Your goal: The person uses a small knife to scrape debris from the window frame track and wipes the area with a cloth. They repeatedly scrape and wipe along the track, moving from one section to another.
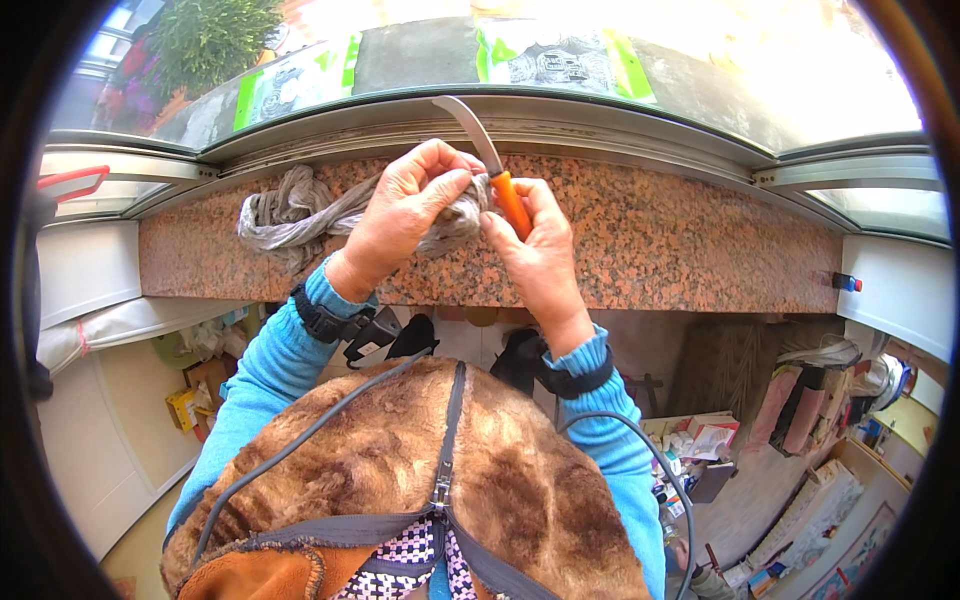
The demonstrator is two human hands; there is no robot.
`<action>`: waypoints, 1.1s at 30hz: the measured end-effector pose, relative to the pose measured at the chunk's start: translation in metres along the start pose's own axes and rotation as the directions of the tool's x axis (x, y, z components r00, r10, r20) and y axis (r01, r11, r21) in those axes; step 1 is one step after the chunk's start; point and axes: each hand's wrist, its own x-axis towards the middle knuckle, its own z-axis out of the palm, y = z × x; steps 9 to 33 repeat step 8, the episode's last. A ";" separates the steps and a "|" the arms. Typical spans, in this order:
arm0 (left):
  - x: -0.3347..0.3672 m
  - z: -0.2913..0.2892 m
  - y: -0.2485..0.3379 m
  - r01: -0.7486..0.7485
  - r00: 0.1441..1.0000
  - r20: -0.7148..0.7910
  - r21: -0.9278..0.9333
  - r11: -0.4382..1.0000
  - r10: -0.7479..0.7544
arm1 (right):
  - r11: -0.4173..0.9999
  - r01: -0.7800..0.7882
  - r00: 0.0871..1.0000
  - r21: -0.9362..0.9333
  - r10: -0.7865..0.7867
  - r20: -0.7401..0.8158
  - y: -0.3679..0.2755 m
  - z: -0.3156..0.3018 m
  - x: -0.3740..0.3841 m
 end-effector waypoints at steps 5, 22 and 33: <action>-0.015 0.008 -0.009 -0.206 0.978 0.059 0.423 0.882 0.200 | 0.966 -0.139 0.986 0.216 0.156 -0.065 0.004 0.005 -0.009; -0.023 0.005 -0.028 0.027 0.991 0.116 0.263 0.964 -0.059 | 0.918 -0.146 0.988 0.369 0.156 0.001 0.005 -0.001 -0.007; -0.023 0.005 -0.028 0.027 0.991 0.116 0.263 0.964 -0.059 | 0.918 -0.146 0.988 0.369 0.156 0.001 0.005 -0.001 -0.007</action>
